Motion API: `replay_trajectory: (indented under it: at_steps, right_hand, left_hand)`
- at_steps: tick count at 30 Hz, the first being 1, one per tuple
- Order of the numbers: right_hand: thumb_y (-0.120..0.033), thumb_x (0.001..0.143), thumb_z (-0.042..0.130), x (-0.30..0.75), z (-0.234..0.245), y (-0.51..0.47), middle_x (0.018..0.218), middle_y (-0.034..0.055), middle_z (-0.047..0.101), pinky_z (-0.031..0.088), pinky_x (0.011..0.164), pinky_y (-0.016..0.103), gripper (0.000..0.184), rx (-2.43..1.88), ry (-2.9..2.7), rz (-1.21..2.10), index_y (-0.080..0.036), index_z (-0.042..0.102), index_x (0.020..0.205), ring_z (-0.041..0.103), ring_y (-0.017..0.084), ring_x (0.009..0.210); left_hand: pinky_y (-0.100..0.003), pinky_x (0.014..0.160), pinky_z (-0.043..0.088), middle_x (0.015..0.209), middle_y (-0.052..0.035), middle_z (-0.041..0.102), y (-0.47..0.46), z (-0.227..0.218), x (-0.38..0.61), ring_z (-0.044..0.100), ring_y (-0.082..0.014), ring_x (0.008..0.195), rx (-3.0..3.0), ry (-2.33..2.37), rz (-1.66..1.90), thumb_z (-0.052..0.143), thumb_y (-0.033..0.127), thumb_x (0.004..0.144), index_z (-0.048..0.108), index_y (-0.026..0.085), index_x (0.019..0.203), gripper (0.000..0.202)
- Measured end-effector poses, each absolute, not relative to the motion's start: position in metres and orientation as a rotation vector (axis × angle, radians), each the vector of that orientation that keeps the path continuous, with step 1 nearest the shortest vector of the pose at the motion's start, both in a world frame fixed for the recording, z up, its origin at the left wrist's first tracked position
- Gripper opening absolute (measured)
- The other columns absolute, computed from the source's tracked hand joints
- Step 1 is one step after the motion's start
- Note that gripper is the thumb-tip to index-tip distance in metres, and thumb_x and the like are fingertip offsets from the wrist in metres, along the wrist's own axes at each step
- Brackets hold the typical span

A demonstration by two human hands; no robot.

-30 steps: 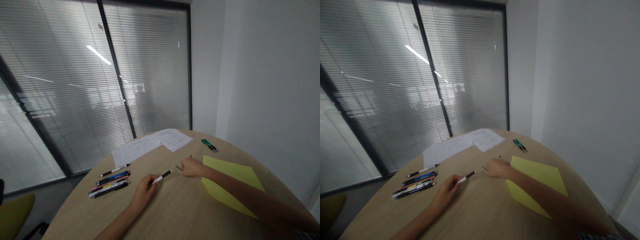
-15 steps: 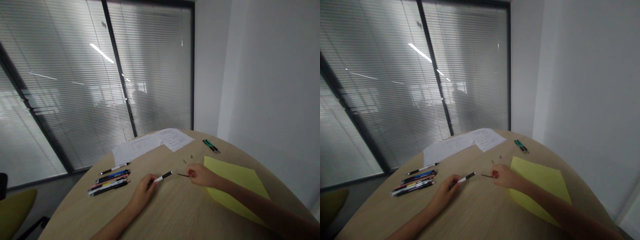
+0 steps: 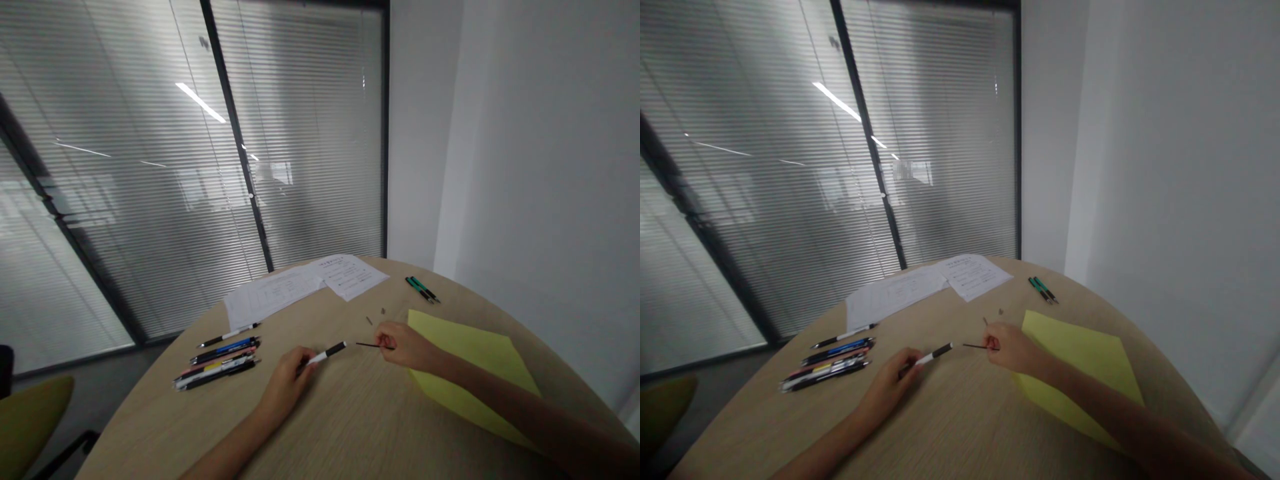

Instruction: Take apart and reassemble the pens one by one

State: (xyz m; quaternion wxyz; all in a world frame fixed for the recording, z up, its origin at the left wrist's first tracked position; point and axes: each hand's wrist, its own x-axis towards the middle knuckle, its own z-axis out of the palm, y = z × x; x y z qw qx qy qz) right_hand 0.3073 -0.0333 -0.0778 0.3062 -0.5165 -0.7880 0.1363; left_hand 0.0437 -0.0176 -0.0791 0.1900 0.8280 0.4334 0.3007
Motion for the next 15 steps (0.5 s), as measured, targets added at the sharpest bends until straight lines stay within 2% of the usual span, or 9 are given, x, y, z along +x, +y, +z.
replay_trajectory:
  at_steps: [8,15]
  right_hand:
    - [-0.002,0.06,0.046,0.3072,-0.0714,-0.0385,0.07,0.0029,0.054,0.038,0.066,0.026,0.018,-1.299,-2.249,0.018,-0.017,0.054,0.067,0.049,0.015,0.072]
    - [-0.008,0.071,0.047,0.3001,-0.0706,-0.0436,0.074,0.0051,0.059,0.039,0.072,0.029,0.016,-1.172,-2.318,0.007,-0.017,0.06,0.073,0.052,0.017,0.077]
  left_hand:
    - [-0.031,0.07,0.042,0.077,-0.0047,0.059,-0.0205,-0.0784,0.0452,0.053,-0.0189,0.075,2.519,1.227,0.797,0.043,0.025,0.077,0.055,0.019,0.079,0.014]
    - [-0.031,0.071,0.04,0.076,-0.0052,0.06,-0.0252,-0.0781,0.0482,0.053,-0.0182,0.073,2.691,1.088,0.763,0.042,0.025,0.078,0.056,0.018,0.078,0.015]
